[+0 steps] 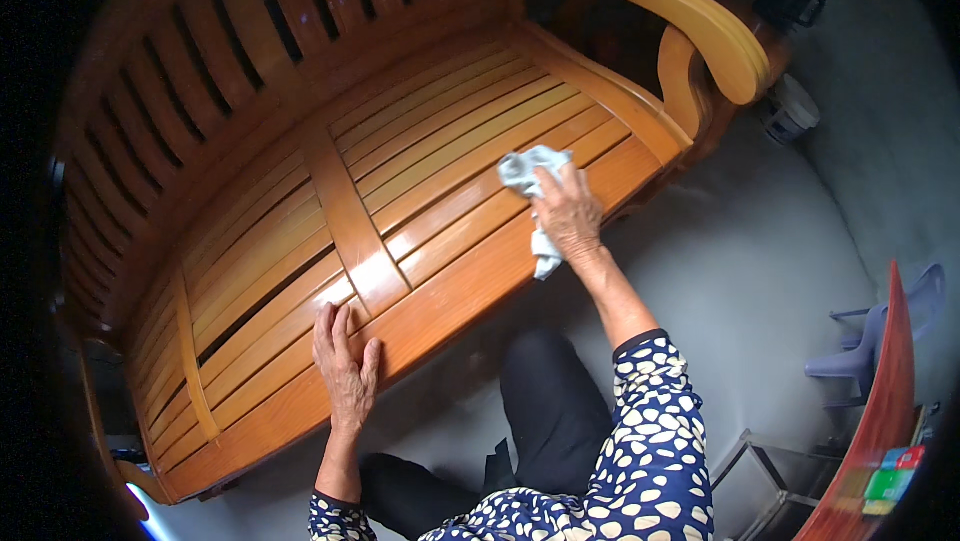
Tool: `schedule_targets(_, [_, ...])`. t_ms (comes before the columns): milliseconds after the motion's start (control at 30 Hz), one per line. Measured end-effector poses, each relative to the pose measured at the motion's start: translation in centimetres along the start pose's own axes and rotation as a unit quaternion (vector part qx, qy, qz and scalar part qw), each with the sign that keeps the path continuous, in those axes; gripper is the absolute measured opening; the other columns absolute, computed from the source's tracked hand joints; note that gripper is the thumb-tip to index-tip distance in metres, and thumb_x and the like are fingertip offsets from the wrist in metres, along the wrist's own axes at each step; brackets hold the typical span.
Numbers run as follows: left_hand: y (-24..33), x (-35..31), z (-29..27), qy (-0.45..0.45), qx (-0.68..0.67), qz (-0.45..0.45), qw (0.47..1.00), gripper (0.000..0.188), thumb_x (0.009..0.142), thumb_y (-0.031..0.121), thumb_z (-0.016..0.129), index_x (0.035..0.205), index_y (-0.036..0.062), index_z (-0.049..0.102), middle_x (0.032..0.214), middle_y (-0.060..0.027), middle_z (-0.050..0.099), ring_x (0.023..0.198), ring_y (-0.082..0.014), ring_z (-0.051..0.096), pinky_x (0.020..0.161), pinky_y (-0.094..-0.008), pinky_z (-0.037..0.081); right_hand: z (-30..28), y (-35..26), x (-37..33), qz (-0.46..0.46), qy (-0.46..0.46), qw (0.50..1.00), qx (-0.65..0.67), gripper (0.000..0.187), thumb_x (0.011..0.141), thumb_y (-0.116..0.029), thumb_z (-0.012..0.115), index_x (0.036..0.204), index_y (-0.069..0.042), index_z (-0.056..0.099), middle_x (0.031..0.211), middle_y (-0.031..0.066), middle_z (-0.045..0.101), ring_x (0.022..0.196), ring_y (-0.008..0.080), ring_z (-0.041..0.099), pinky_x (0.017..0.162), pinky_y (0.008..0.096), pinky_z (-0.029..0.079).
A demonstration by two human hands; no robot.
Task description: The person wipes a wooden bench with a white cloth, cleaning the armrests, slatted seat, and backrest. They move along the bench to cover different sections, including the underside of the seat and the armrests.
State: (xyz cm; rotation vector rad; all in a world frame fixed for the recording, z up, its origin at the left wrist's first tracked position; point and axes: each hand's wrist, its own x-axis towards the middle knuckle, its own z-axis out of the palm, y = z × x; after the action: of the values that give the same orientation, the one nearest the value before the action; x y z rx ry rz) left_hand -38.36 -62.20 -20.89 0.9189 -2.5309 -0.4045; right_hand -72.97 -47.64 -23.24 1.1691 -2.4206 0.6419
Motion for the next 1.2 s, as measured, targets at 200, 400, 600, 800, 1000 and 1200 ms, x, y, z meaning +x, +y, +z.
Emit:
schedule_targets(200, [0.5, 0.2, 0.4, -0.090, 0.138, -0.074, 0.984, 0.066, 0.089, 0.040, 0.056, 0.146, 0.0126, 0.037, 0.155, -0.0166, 0.024, 0.144, -0.0346, 0.018, 0.116, -0.0503, 0.011, 2.0, 9.6, 3.6, 0.110, 0.103, 0.981, -0.121, 0.035, 0.081, -0.016, 0.066, 0.115, -0.012, 0.061, 0.108, 0.0166, 0.049, 0.098, 0.0359, 0.053, 0.073, 0.0447, 0.052])
schedule_targets(400, [1.1, 0.8, 0.9, -0.112, 0.150, -0.085, 0.979, 0.071, 0.086, 0.043, 0.058, 0.147, 0.0136, 0.036, 0.156, -0.0157, 0.022, 0.145, -0.0343, 0.017, 0.116, -0.0512, 0.010, 3.8, 15.8, 9.1, 0.147, 0.093, 0.973, -0.154, 0.030, 0.084, -0.018, 0.061, 0.114, -0.013, 0.063, 0.107, 0.0190, 0.053, 0.101, 0.0371, 0.051, 0.077, 0.0470, 0.049])
schedule_targets(600, [0.8, 0.7, 0.8, -0.110, 0.174, -0.090, 0.974, 0.070, 0.086, 0.043, 0.057, 0.146, 0.0135, 0.038, 0.156, -0.0144, 0.024, 0.145, -0.0331, 0.018, 0.115, -0.0509, 0.011, 3.4, 15.0, 10.7, 0.097, 0.018, 0.992, -0.082, 0.034, 0.076, -0.013, 0.062, 0.110, -0.015, 0.067, 0.111, 0.0120, 0.058, 0.107, 0.0340, 0.049, 0.085, 0.0461, 0.045])
schedule_targets(800, [0.7, 0.7, 0.9, -0.108, 0.187, -0.086, 0.973, 0.069, 0.086, 0.045, 0.055, 0.145, 0.0131, 0.039, 0.156, -0.0145, 0.024, 0.145, -0.0325, 0.018, 0.115, -0.0506, 0.012, 1.4, 14.7, 5.2, -0.015, 0.023, 0.998, 0.063, 0.039, 0.070, -0.002, 0.063, 0.106, -0.014, 0.071, 0.116, 0.0108, 0.061, 0.108, 0.0325, 0.049, 0.092, 0.0425, 0.043])
schedule_targets(1000, [0.3, 0.4, 0.6, -0.109, 0.202, -0.080, 0.970, 0.070, 0.087, 0.049, 0.052, 0.145, 0.0122, 0.039, 0.155, -0.0151, 0.024, 0.144, -0.0339, 0.019, 0.115, -0.0507, 0.012, 0.7, 15.2, 6.0, -0.005, 0.004, 1.000, -0.011, 0.040, 0.077, -0.006, 0.060, 0.116, -0.013, 0.065, 0.121, 0.0121, 0.058, 0.113, 0.0324, 0.048, 0.091, 0.0454, 0.039])
schedule_targets(1200, [0.7, 0.3, 0.8, -0.124, 0.199, -0.054, 0.971, 0.083, 0.085, 0.065, 0.048, 0.147, 0.0110, 0.035, 0.156, -0.0187, 0.021, 0.144, -0.0355, 0.017, 0.115, -0.0512, 0.011, 5.7, 18.7, 12.8, 0.098, 0.009, 0.990, -0.102, 0.032, 0.086, -0.012, 0.054, 0.118, -0.013, 0.060, 0.116, 0.0102, 0.057, 0.118, 0.0289, 0.046, 0.088, 0.0484, 0.032])
